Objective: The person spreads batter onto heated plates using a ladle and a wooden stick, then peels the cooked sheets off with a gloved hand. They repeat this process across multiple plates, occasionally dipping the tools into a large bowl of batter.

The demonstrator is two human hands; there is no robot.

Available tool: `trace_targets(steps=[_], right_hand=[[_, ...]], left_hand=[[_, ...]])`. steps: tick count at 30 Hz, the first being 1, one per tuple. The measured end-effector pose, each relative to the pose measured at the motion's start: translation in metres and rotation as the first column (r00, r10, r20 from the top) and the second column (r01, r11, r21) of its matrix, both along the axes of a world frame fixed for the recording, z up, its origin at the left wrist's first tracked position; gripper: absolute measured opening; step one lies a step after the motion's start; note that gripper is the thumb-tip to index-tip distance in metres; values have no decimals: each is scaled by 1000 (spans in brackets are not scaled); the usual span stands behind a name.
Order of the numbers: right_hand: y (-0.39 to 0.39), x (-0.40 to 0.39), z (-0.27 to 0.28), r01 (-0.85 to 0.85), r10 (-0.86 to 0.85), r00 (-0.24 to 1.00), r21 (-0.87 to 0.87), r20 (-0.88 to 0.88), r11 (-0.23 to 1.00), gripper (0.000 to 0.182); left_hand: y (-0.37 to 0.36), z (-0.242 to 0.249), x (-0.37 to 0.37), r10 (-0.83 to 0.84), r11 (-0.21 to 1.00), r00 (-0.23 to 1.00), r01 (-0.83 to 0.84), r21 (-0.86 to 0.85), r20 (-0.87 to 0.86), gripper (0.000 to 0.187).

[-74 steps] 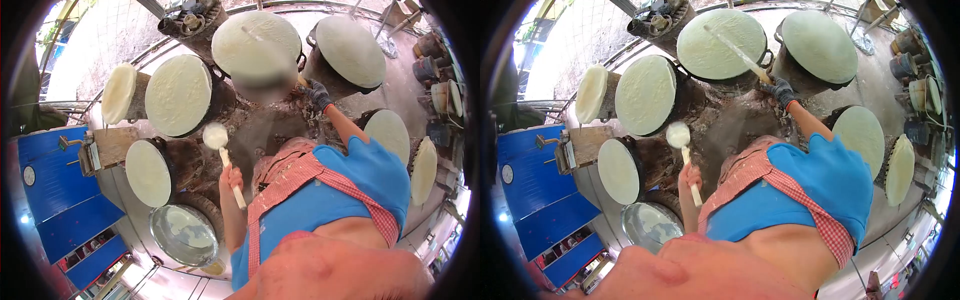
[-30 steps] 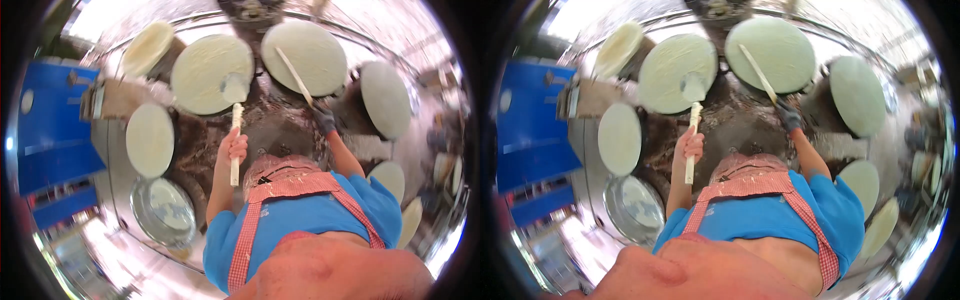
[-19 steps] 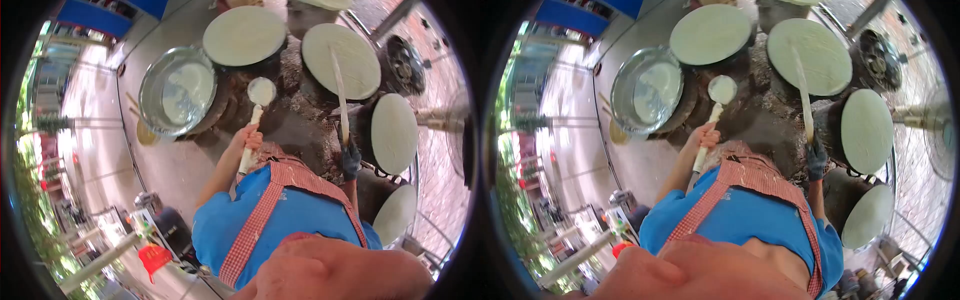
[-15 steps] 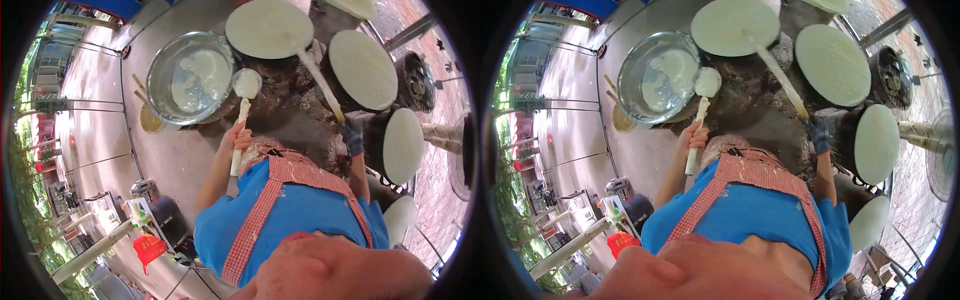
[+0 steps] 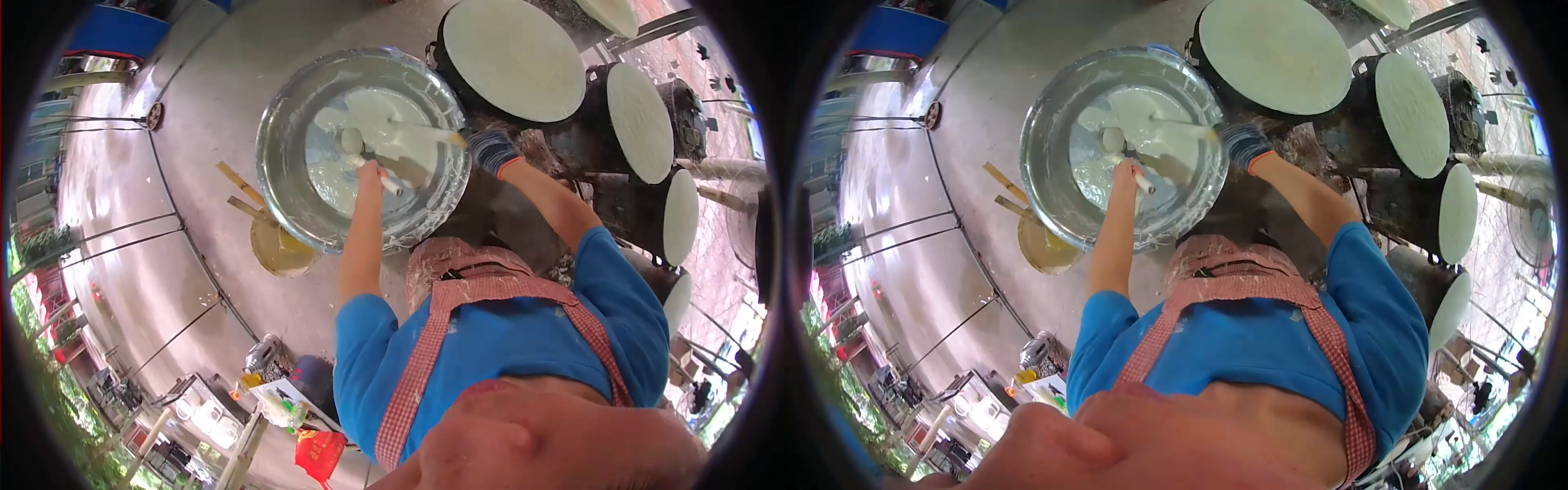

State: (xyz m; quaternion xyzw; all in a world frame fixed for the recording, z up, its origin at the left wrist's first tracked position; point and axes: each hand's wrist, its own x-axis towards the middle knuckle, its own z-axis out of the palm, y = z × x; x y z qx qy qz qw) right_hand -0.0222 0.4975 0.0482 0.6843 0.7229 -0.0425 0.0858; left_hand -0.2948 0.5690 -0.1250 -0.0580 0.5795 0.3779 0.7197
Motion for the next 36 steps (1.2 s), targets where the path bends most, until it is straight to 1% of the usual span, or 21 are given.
trace_targets(steps=[2, 3, 4, 6, 7, 10, 12, 14, 15, 18, 19, 20, 22, 23, 25, 26, 28, 30, 33, 35, 36], right_hand=[[7, -29, 29, -58, 31, 995, -307, -94, 950, 33], [17, -33, 32, -32, -26, 990, -406, -137, 913, 33], [20, -31, 30, -33, -23, 991, -414, -131, 910, 33], [22, -13, 25, 130, -139, 885, -50, -444, 990, 33], [23, -10, 18, 119, -125, 891, -42, -435, 992, 33], [15, -20, -5, -52, 19, 952, -101, -307, 994, 36], [15, -19, -12, 13, -86, 925, -197, -369, 980, 39], [20, -11, -16, 278, -388, 853, -325, -349, 904, 39], [13, -12, -27, 114, -178, 909, -186, -377, 976, 39], [17, -4, -44, 24, -43, 856, -44, -515, 999, 39], [25, -3, -21, 174, -357, 752, -356, -554, 918, 46], [18, -4, -36, 174, -356, 751, -353, -556, 919, 46], [7, -8, -52, 229, -310, 893, -263, -327, 937, 45], [2, -16, -43, 196, -281, 931, -329, -235, 924, 44], [-19, -16, -41, 226, -313, 900, -288, -305, 931, 44], [-36, -17, -38, 258, -344, 861, -261, -376, 930, 43], [-60, -15, -16, 238, -284, 840, -157, -462, 959, 43], [-77, -21, 34, 354, -411, 831, -215, -374, 910, 42], [-86, -18, 91, 283, -164, 791, 116, -589, 952, 41], [-71, -3, 107, 220, 102, 809, 460, -578, 861, 43], [-59, 0, 131, 232, 80, 820, 456, -567, 859, 43]], left_hand=[[6, -15, 7, -20, 1000, 999, 19, 9, 32, 13], [6, -9, 11, -45, 996, 999, 47, 73, -30, 18], [9, -4, 11, -66, 987, 993, 79, 140, -101, 22], [11, 13, 8, -65, 990, 992, 78, 115, -112, 20], [11, 16, 8, -67, 992, 990, 79, 96, -127, 19], [14, 19, 8, -154, 979, 962, 179, 96, -227, 21], [9, 15, 8, -156, 980, 962, 179, 87, -222, 23], [18, 12, 11, -154, 978, 965, 179, 104, -211, 24], [17, 8, 13, -173, 976, 960, 198, 94, -222, 25], [27, 1, 13, -209, 968, 951, 235, 93, -228, 29], [27, -2, 10, -237, 960, 945, 263, 94, -223, 32], [29, -3, 9, -237, 959, 945, 264, 98, -225, 32], [38, -7, 18, -331, 941, 943, 332, 63, -32, 19], [42, -6, 19, -334, 939, 942, 336, 74, -35, 19], [42, 11, 26, -173, 972, 900, 222, -79, 399, 13], [33, 23, 25, -178, 971, 900, 227, -79, 398, 13], [26, 98, 20, 32, 960, 734, 167, -226, 679, 16], [18, 172, 12, -132, 976, 755, 213, -50, 642, 21], [6, 280, -8, -407, 914, 726, 324, 246, 555, 25], [-9, 360, -18, -455, 874, 751, 274, 400, 479, 29], [-13, 398, -23, -498, 834, 739, 264, 486, 453, 29]])
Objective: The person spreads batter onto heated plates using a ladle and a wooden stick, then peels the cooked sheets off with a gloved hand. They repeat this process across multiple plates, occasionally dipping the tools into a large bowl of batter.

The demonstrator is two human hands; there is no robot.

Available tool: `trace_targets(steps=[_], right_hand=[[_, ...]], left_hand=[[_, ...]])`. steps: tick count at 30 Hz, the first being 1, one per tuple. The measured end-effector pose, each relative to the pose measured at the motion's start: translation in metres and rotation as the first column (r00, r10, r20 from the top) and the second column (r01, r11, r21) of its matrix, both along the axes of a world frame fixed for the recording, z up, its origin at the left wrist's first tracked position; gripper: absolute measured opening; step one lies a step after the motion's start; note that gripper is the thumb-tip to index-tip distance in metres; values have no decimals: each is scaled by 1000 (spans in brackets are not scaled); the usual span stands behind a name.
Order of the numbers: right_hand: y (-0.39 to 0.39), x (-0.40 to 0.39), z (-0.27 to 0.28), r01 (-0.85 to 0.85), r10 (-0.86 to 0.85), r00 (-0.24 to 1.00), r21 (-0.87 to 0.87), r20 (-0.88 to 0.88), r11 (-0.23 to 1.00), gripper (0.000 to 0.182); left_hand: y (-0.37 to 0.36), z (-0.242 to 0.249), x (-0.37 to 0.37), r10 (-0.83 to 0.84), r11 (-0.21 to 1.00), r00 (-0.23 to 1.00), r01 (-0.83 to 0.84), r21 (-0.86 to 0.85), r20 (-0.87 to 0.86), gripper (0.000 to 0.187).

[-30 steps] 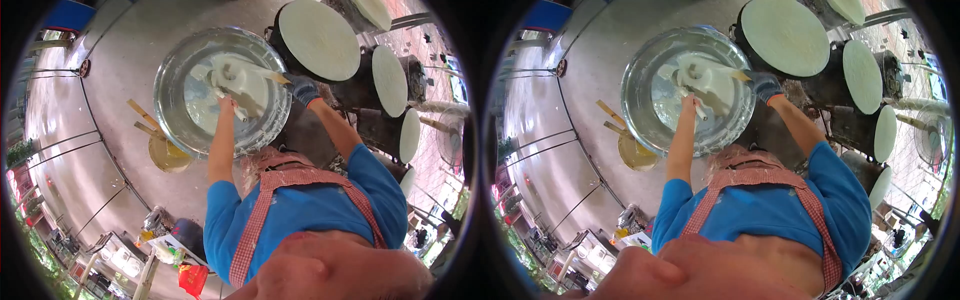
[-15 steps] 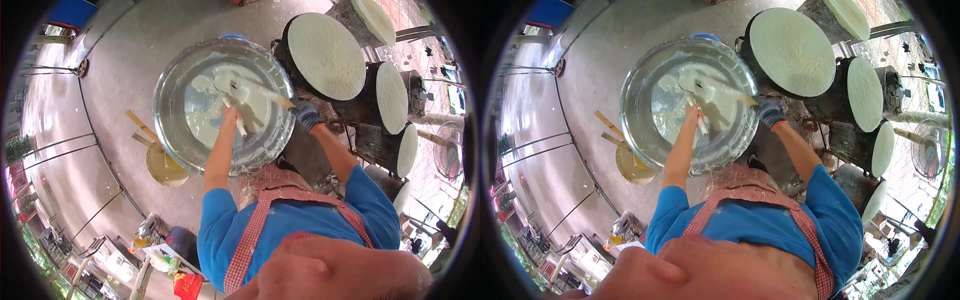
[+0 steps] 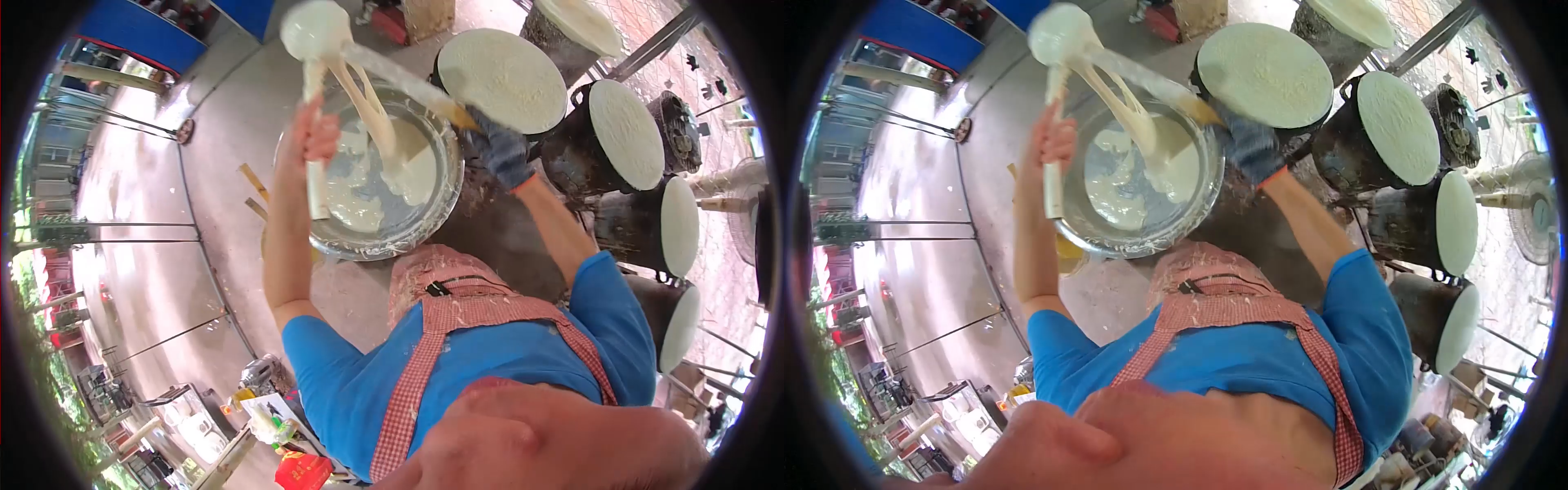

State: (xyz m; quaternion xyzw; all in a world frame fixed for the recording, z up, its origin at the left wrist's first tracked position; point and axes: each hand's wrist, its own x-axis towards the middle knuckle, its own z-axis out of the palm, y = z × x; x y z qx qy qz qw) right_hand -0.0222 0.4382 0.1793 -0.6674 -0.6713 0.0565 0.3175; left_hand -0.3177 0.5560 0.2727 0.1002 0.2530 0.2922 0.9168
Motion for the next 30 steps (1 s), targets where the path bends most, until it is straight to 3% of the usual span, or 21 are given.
trace_targets(steps=[2, 3, 4, 6, 10, 12, 13, 14, 15, 16, 17, 19, 20, 22, 23, 24, 25, 26, 27, 28, 30], right_hand=[[14, 2, 58, 64, -64, 998, -3, 26, 998, 44], [32, 9, 71, 47, -57, 997, 172, 55, 984, 45], [42, 12, 95, 65, -101, 991, 338, 90, 939, 45], [54, 18, 142, 30, -56, 997, 461, 43, 887, 44], [52, -2, 146, -4, 27, 999, 514, -36, 858, 35], [20, -24, 117, 58, -55, 998, 69, -43, 996, 34], [14, -27, 78, -54, 99, 978, 234, -185, 971, 37], [5, -30, 21, -134, 266, 916, 395, -301, 909, 40], [-11, -32, -28, -163, 230, 895, 200, -382, 966, 40], [-31, -36, -62, -196, 173, 870, -3, -461, 981, 40], [-56, -42, -74, -178, 135, 865, -43, -483, 983, 40], [-111, -54, -86, -249, -236, 678, -520, -696, 817, 36], [-140, -55, -105, -229, -284, 657, -543, -699, 808, 36], [-169, -45, -137, -72, -310, 647, -460, -697, 885, 39], [-178, -54, -121, -22, -336, 627, -447, -702, 894, 39], [-188, -62, -84, 69, -320, 731, -401, -602, 913, 40], [-191, -65, -61, 162, -321, 821, -346, -473, 924, 43], [-189, -70, -57, 225, -368, 805, -334, -465, 915, 43], [-191, -82, -60, 240, -391, 719, -322, -575, 916, 43], [-203, -93, -69, 259, -407, 616, -315, -674, 913, 43], [-239, -100, -88, 372, -525, 555, -372, -645, 851, 42]], left_hand=[[-16, 73, -9, 30, 975, 998, -19, 220, -46, 28], [-24, 109, -14, 77, 933, 992, -37, 357, -99, 26], [-24, 136, -21, 69, 868, 991, -5, 497, -111, 17], [-42, 186, -25, 347, 623, 915, -61, 780, -206, 11], [-35, 191, -51, 602, 384, 768, -39, 923, -218, 17], [-17, 136, -76, 628, 547, 650, 22, 837, -428, 14], [-15, 91, -94, 440, 717, 759, 25, 697, -480, 17], [-31, 50, -98, 370, 734, 775, 94, 672, -512, 18], [-36, 0, -115, 1, 924, 926, 144, 355, -378, 22], [-50, -24, -113, -152, 985, 969, 165, 55, -196, 24], [-66, -43, -109, -230, 939, 973, 229, -255, 25, 26], [-79, -64, -100, -145, 856, 989, 146, -496, 41, 27], [-79, -68, -96, -42, 753, 999, 52, -655, 30, 29], [-75, -60, -100, -176, 811, 983, 171, -560, 47, 25], [-73, -53, -104, -268, 852, 962, 263, -452, 54, 22], [-66, -52, -102, -325, 845, 944, 316, -432, 54, 22], [-59, -60, -95, -382, 916, 924, 372, -152, -38, 19], [-55, -65, -81, -408, 897, 904, 423, 133, -126, 16], [-60, -53, -61, -373, 877, 909, 411, 249, -187, 12], [-58, -54, -46, -440, 848, 879, 474, 238, -183, 12], [-48, -55, -11, -581, 813, 730, 543, -210, -361, 13]])
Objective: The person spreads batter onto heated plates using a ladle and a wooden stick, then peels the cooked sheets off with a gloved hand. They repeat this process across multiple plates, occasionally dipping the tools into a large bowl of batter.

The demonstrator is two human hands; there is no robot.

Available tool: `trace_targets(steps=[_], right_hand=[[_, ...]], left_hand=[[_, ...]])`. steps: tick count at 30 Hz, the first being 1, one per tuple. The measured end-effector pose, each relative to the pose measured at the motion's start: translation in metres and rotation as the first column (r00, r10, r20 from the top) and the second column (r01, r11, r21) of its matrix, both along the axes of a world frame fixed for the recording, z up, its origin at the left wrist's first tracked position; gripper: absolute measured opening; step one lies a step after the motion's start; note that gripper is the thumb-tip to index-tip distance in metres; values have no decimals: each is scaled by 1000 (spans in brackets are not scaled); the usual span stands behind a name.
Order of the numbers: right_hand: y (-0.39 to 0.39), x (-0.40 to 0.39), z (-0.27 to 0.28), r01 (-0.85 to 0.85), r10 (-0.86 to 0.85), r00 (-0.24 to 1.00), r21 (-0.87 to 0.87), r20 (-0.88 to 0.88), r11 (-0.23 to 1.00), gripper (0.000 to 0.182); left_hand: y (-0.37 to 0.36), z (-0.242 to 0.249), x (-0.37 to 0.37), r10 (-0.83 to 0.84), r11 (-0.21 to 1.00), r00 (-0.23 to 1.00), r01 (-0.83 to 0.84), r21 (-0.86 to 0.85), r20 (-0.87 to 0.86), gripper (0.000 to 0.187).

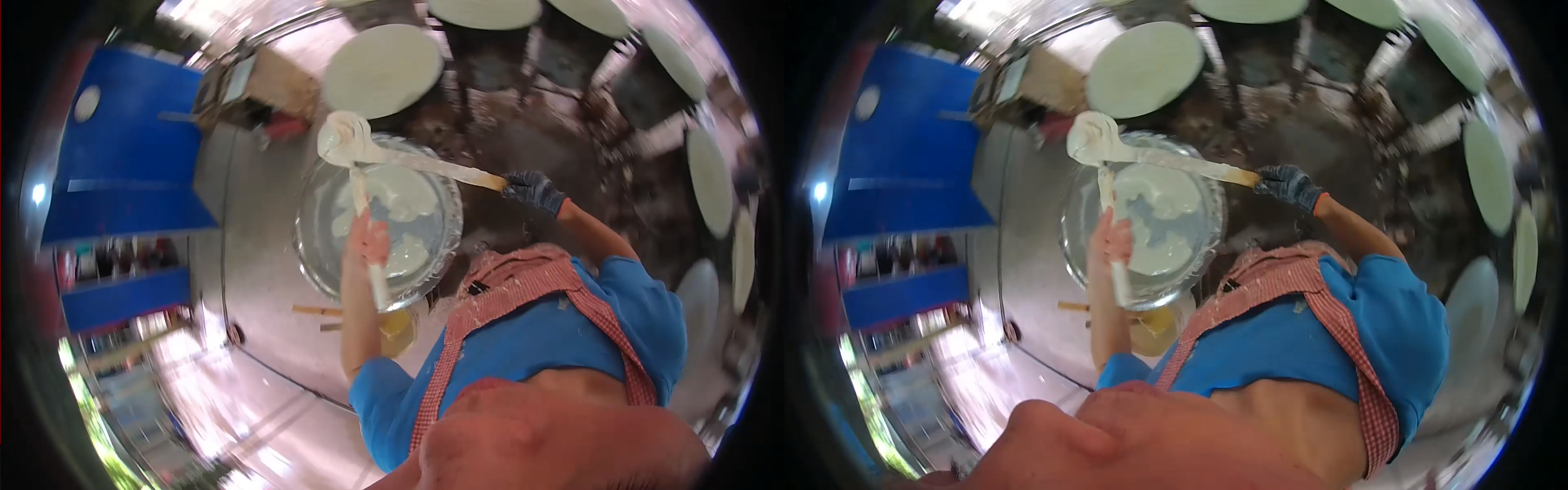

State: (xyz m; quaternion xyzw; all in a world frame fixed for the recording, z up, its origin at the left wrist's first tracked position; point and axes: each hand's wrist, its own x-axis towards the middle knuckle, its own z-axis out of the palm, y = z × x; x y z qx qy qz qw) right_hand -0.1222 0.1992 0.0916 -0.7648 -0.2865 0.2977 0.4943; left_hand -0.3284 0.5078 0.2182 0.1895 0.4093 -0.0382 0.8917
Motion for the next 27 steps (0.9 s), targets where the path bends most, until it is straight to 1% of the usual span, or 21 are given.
trace_targets(steps=[1, 2, 4, 5, 6, 7, 9, 10, 11, 12, 13, 14, 15, 17, 19, 20, 21, 22, 24, 26, 27], right_hand=[[-21, -6, 12, 32, -31, 999, -64, 14, 997, 41], [-42, -15, 20, 64, -61, 998, -120, 26, 991, 40], [-91, -34, 26, 229, -211, 960, -84, 184, 970, 39], [-116, -39, 28, 317, -278, 900, -67, 335, 946, 38], [-135, -52, 30, 417, -374, 863, -58, 340, 907, 38], [-145, -64, 37, 490, -510, 833, 142, 214, 860, 37], [-175, -89, 49, 640, -678, 733, 384, -48, 666, 34], [-192, -101, 46, 708, -716, 675, 434, -180, 558, 33], [-209, -105, 25, 758, -786, 610, 365, -99, 541, 32], [-233, -123, 6, 806, -838, 545, 290, -24, 516, 32], [-257, -152, -5, 859, -894, 447, 287, -14, 425, 32], [-276, -184, -17, 906, -912, 403, 109, 74, 409, 33], [-294, -217, -27, 922, -910, 387, -80, 151, 379, 34], [-319, -297, -51, 935, -835, 340, -245, 432, 254, 37], [-327, -367, -39, 982, -903, 123, -185, 413, 49, 38], [-331, -393, -25, 920, -861, 140, -385, 488, -69, 41], [-332, -421, -25, 896, -900, -21, -392, 435, -210, 44], [-341, -435, -17, 883, -902, -36, -410, 430, -230, 44], [-348, -453, 10, 563, -824, -327, -604, 463, -564, 45], [-349, -454, 32, 555, -737, -436, -490, 517, -672, 46], [-355, -449, 40, 558, -657, -516, -367, 550, -745, 46]], left_hand=[[18, -2, 16, -130, 859, 982, 181, -479, 137, 13], [5, -2, 28, -207, 841, 970, 242, -484, 125, 13], [-17, 15, 55, -197, 967, 980, 193, -168, -8, 21], [-30, 25, 76, -295, 944, 956, 293, -152, 11, 21], [-48, 36, 86, -403, 910, 914, 394, 127, 53, 28], [-64, 43, 96, -520, 803, 849, 451, 389, 90, 36], [-110, 34, 126, -657, 717, 720, 502, 484, 225, 46], [-133, 24, 144, -695, 693, 698, 588, 418, 170, 43], [-162, 21, 167, -754, 656, 583, 692, 302, 303, 37], [-190, 16, 182, -707, 527, 511, 842, -116, 489, 36], [-220, 9, 197, -726, 373, 495, 866, -332, 477, 36], [-251, 4, 209, -750, 221, 489, 820, -528, 445, 36], [-288, 2, 211, -759, 174, 512, 754, -633, 402, 36], [-352, -33, 221, -861, 65, 382, 738, -672, 336, 31], [-428, -51, 217, -906, -58, 264, 696, -716, 331, 30], [-466, -54, 212, -917, -153, 189, 644, -749, 350, 34], [-503, -50, 204, -930, -195, 116, 650, -735, 349, 33], [-545, -48, 193, -934, -242, 45, 652, -718, 355, 32], [-608, -48, 183, -912, -338, -121, 762, -552, 393, 20], [-674, -41, 174, -809, -428, -391, 903, 15, 438, 7], [-705, -38, 170, -786, -457, -419, 889, 28, 455, 7]])
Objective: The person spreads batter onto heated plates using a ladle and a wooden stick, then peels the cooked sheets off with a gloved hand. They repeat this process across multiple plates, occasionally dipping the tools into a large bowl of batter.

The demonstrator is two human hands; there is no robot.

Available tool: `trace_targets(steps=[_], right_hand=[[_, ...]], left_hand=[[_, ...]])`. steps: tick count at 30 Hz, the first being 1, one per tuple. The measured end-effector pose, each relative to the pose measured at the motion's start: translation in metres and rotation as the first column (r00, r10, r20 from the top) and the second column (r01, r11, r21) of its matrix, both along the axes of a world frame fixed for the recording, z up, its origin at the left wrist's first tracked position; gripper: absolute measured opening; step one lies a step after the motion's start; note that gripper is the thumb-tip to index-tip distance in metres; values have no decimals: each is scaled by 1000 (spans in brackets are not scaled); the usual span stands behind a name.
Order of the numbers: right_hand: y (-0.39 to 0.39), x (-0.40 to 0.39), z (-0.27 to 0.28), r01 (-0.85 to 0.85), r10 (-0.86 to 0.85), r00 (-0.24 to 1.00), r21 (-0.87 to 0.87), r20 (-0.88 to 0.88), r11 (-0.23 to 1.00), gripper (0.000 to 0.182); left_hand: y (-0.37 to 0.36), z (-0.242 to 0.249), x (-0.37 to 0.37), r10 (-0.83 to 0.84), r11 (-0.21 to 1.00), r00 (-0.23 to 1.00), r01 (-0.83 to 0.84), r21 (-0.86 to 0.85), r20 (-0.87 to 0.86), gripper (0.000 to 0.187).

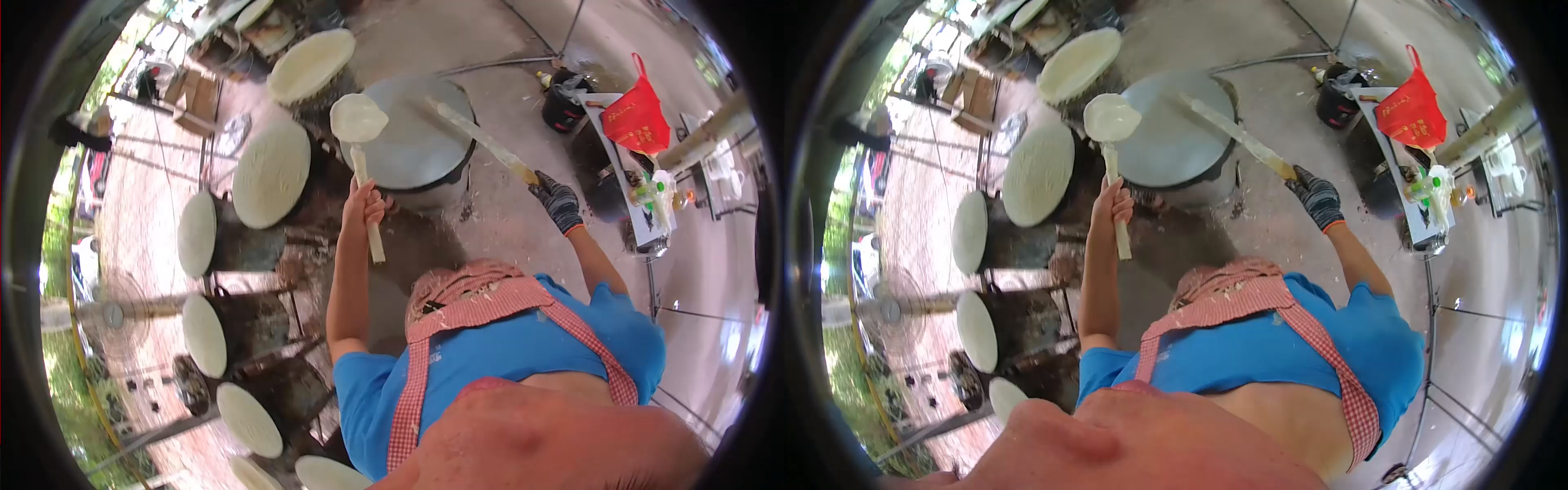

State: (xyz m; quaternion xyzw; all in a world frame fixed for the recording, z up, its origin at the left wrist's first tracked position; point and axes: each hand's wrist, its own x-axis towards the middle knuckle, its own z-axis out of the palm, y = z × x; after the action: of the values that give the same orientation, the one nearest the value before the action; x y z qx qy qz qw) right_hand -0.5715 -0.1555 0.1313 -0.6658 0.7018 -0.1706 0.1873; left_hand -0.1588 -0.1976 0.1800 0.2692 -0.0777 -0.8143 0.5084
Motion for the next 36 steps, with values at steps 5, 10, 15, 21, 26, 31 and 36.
trace_targets(steps=[5, 10, 15, 21, 26, 31, 36], right_hand=[[-29, 87, 40, -121, 121, 991, 5, -51, 993, 43], [-76, 96, -56, 49, -50, 999, -51, -6, 998, 35], [-86, 122, -54, 337, -313, 351, 192, 883, 922, 30], [-140, 134, -100, 209, -212, 977, -67, -34, 976, 30], [-183, 213, -113, 223, -54, 848, -264, 527, 939, 28], [-164, 180, -48, -57, 38, 988, -131, -148, 990, 26], [-176, 238, -181, 333, -344, 932, -654, 117, 679, 35]], left_hand=[[-111, -23, -46, -17, 995, 780, 74, -65, 626, 39], [-186, -125, -33, 254, 931, 263, 193, -309, 931, 56], [-167, -59, -17, 321, 921, -400, 341, -185, 859, 69], [-183, -31, -4, 505, 838, -122, 309, -451, 855, 69], [-136, -39, 52, 557, 731, 262, 296, -615, 788, 63], [-15, -97, 105, 150, 964, 464, 127, -233, 873, 64], [30, -85, 112, 32, 986, 314, 147, -82, 949, 65]])
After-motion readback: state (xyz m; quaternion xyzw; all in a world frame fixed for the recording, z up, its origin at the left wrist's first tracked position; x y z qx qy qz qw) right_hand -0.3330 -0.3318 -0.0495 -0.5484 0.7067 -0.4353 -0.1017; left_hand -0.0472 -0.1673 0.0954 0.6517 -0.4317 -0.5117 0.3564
